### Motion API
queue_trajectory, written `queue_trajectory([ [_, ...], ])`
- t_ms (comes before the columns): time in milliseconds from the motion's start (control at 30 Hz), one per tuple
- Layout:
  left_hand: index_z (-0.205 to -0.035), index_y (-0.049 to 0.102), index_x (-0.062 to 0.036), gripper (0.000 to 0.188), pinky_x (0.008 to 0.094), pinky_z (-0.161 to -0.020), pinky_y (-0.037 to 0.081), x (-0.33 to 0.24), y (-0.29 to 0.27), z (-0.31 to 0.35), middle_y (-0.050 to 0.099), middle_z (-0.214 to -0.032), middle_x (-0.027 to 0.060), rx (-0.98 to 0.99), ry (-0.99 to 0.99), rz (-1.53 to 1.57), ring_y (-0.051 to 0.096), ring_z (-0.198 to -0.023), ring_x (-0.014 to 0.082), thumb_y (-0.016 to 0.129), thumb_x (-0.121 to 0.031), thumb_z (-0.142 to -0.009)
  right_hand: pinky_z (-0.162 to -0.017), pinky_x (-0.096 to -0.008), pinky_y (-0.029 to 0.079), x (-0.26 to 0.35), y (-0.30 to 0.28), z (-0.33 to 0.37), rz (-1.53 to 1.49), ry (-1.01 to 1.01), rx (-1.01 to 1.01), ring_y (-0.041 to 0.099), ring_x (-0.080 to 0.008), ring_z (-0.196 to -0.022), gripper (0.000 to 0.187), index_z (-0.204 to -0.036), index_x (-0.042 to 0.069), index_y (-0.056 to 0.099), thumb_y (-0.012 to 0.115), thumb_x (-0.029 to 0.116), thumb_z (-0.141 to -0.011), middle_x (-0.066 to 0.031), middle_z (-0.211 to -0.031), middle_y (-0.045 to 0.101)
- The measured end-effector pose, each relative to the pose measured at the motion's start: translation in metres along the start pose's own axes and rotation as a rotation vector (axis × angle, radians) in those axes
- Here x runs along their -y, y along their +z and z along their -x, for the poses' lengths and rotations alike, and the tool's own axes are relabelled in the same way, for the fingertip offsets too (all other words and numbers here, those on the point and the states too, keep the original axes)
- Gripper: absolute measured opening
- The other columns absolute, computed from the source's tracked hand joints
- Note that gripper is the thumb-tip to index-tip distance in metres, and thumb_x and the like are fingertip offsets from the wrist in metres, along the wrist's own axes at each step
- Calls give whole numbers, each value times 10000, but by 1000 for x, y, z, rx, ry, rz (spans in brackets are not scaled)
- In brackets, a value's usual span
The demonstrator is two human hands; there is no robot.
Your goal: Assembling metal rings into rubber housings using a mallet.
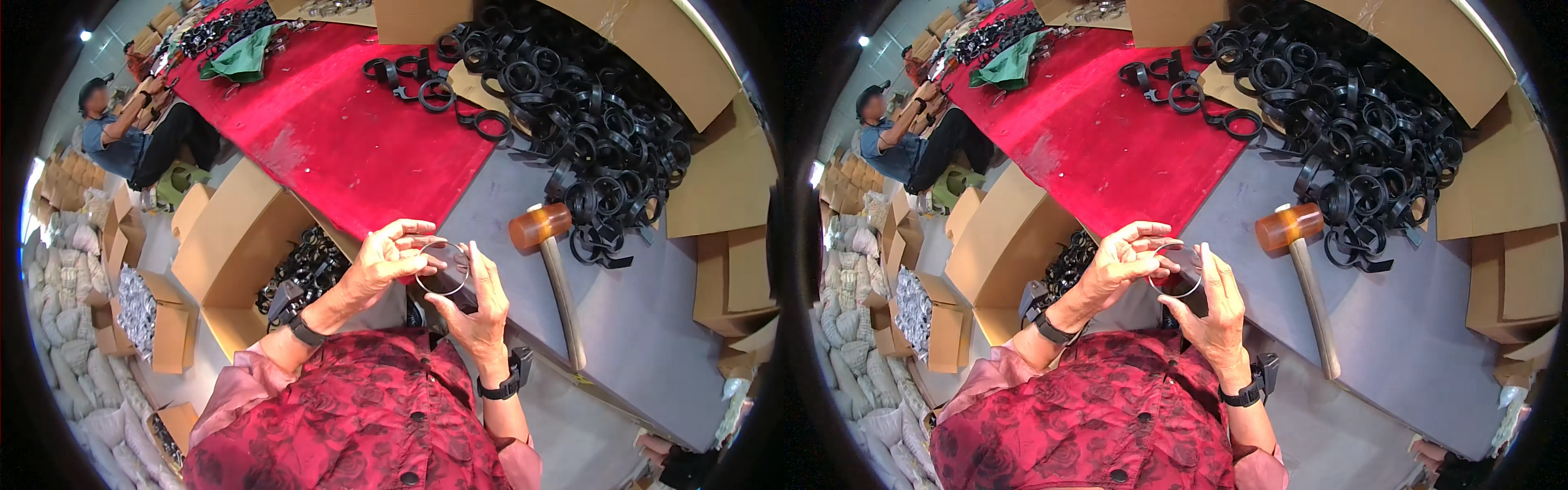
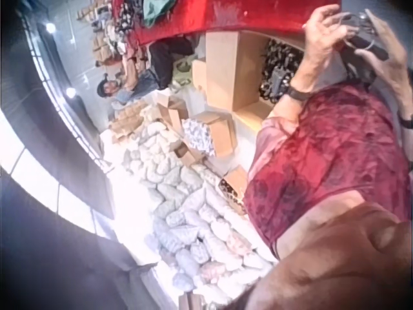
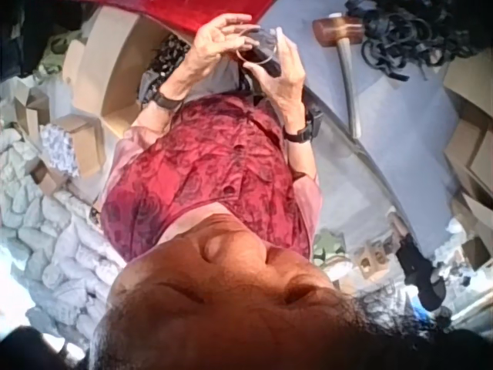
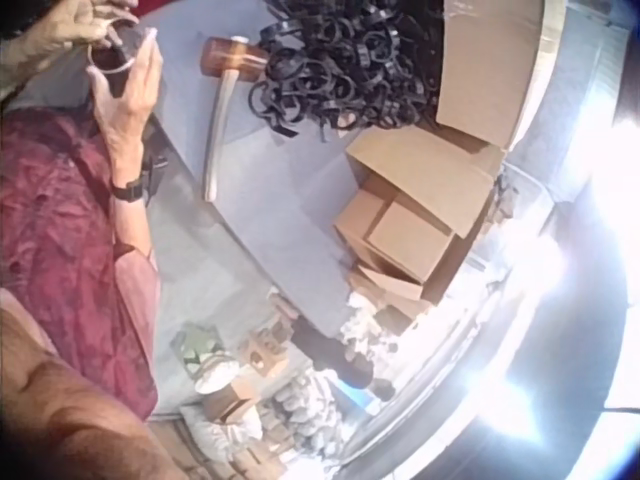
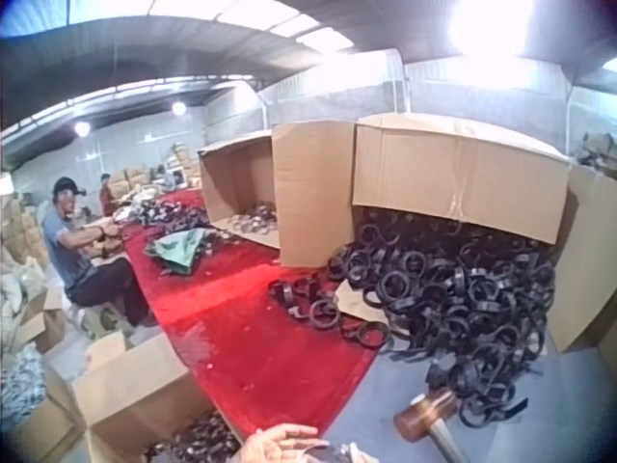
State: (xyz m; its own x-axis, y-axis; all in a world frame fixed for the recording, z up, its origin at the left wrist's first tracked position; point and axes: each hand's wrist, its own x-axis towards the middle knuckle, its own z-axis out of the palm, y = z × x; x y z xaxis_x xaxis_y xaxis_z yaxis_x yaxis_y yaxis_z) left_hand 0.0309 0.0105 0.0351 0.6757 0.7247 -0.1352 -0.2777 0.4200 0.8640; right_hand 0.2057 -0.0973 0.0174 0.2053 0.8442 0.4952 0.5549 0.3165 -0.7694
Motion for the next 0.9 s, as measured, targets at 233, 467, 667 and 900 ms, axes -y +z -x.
queue_trajectory([
  [233, -1305, 571, -20, 468, 287, -830, 584, 6, -12, 1, 678, -999, 58, 10, -164, 273, 713, -914, 191, 779, -175, -915, -960, -408, 557, -2, 7, 5, -29, -1, -3, 652, -336, -1135, 951, -1472, -34, 466, 930, 127, -657, -205, -1319, 608],
  [467, -1340, 544, -36, 513, 299, -775, 560, 20, -16, 3, 678, -929, 55, 96, -200, 372, 680, -864, 167, 783, -185, -910, -964, -449, 530, -3, 15, 6, 6, 4, 24, 600, -391, -1143, 924, -1428, -21, 507, 928, 110, -617, -219, -1290, 579],
  [667, -1314, 567, -4, 395, 325, -915, 562, 6, -10, -46, 702, -1125, 111, 40, -11, -334, 680, -1046, 182, 697, -171, -979, -909, -400, 554, -19, -6, 6, 136, 38, -88, 625, -338, -1091, 827, -1379, -5, 535, 901, 88, -643, -210, -1277, 575],
  [900, -1187, 645, 10, 352, 432, -1075, 441, -7, -13, -204, 639, -1237, 131, -99, 828, -1553, 595, -1167, 327, 710, -82, -853, -920, -442, 531, -35, -14, 11, 110, 63, -115, 618, -376, -1053, 812, -1370, -33, 531, 895, 154, -669, -233, -1223, 597],
])
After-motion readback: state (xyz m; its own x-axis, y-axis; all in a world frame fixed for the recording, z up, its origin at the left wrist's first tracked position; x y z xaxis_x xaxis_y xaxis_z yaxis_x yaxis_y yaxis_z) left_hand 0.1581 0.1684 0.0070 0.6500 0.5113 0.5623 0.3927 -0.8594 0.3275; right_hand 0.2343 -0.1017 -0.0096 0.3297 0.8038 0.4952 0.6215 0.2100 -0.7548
